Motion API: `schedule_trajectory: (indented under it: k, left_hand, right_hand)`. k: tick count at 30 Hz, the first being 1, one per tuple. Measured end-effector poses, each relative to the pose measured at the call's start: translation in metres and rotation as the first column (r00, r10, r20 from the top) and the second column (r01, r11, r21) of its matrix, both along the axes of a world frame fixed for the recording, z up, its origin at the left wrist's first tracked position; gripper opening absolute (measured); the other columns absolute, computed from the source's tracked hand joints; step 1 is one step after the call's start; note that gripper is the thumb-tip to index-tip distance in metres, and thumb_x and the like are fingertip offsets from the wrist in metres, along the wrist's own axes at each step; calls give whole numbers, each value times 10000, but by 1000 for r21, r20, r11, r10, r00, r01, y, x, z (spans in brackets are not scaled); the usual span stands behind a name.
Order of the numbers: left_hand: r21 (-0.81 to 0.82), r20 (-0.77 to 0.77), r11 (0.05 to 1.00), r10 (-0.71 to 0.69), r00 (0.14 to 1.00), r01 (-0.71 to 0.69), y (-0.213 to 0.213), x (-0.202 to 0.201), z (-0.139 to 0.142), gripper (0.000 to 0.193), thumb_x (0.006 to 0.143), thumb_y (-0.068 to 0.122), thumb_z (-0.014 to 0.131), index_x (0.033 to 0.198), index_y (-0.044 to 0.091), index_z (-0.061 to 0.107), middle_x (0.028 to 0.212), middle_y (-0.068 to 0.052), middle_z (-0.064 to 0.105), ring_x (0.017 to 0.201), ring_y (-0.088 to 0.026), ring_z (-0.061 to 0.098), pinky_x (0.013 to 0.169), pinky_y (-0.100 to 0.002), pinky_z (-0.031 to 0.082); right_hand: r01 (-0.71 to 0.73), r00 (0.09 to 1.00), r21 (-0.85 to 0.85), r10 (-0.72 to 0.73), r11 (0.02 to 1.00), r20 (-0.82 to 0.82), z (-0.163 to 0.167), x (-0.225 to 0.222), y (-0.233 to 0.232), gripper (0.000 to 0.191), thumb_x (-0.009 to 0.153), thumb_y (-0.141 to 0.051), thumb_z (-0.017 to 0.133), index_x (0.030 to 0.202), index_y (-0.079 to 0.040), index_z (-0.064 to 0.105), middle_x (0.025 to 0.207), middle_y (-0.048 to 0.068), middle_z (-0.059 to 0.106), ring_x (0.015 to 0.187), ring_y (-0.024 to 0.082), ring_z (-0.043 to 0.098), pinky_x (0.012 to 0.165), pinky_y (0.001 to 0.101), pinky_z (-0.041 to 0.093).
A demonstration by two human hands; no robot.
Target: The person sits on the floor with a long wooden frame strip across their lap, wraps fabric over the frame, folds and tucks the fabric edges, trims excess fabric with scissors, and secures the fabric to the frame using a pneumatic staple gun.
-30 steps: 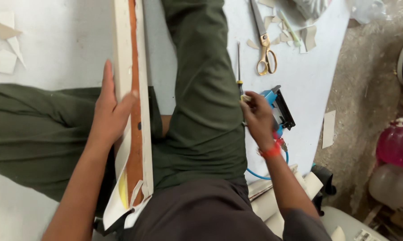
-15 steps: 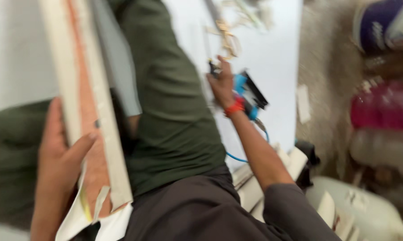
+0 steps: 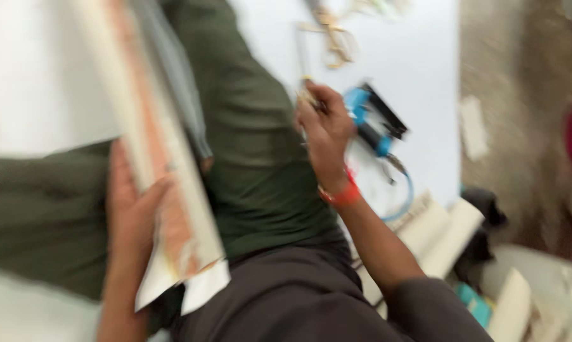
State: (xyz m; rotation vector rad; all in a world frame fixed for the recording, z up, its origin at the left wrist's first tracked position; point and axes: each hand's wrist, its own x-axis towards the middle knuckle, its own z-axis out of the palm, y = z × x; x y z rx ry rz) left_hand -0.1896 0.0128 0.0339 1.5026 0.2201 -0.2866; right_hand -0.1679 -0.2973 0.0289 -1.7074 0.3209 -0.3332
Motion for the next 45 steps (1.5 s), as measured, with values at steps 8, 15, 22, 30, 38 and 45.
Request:
schedule_trajectory:
  k: [8, 15, 22, 30, 38, 45]
  left_hand:
    - [-301, -104, 945, 102, 989, -129, 13, -34, -7, 642, 1044, 158, 378, 1643, -18, 227, 1700, -121, 329, 1510, -177, 375, 1196, -272, 313]
    - [-7, -171, 986, 161, 972, -164, -2, -1, -12, 584, 1014, 109, 425, 1594, 61, 374, 1570, -168, 490, 1353, -234, 492, 1108, -326, 390]
    - [395, 148, 919, -53, 988, -10, -15, 21, 7, 572, 1061, 67, 445, 1607, -16, 298, 1693, -267, 248, 1572, -371, 310, 1237, -407, 312]
    - [532, 255, 846, -207, 944, 41, -47, 19, 21, 680, 968, 23, 521, 1588, -90, 266, 1696, -308, 104, 1591, -505, 148, 1288, -561, 197]
    - [808, 249, 586, -430, 868, 58, -61, 22, 26, 592, 975, 5, 580, 1513, -153, 388, 1675, -278, 231, 1574, -480, 188, 1260, -607, 241]
    - [321, 318, 947, -86, 944, -22, -31, 22, 19, 649, 919, -8, 519, 1546, -71, 364, 1641, -241, 385, 1554, -403, 307, 1282, -505, 269]
  right_hand:
    - [-271, 713, 699, 625, 662, -316, 4, -2, 121, 248, 1064, -139, 574, 1232, 20, 662, 949, 70, 696, 834, 118, 692, 757, 265, 597]
    - [-287, 664, 653, 637, 701, -392, -23, 35, 131, 301, 1045, -170, 580, 1280, 5, 653, 989, 45, 694, 871, 99, 690, 771, 263, 600]
    - [-103, 631, 749, 625, 655, -460, -16, 53, 147, 327, 1017, -231, 614, 1269, -25, 578, 975, 33, 668, 816, 116, 702, 711, 263, 596]
    - [44, 686, 736, 515, 675, -514, -10, 68, 129, 266, 1028, -294, 623, 1093, -36, 617, 916, 14, 666, 748, 52, 641, 668, 241, 572]
    - [138, 800, 618, 280, 774, -530, -29, 95, 157, 388, 999, -424, 623, 1018, -38, 652, 833, -6, 658, 712, 45, 591, 648, 214, 516]
    - [-61, 893, 530, 284, 846, -350, -48, 89, 166, 511, 1037, -517, 541, 969, -33, 689, 831, 5, 666, 733, 53, 586, 661, 236, 504]
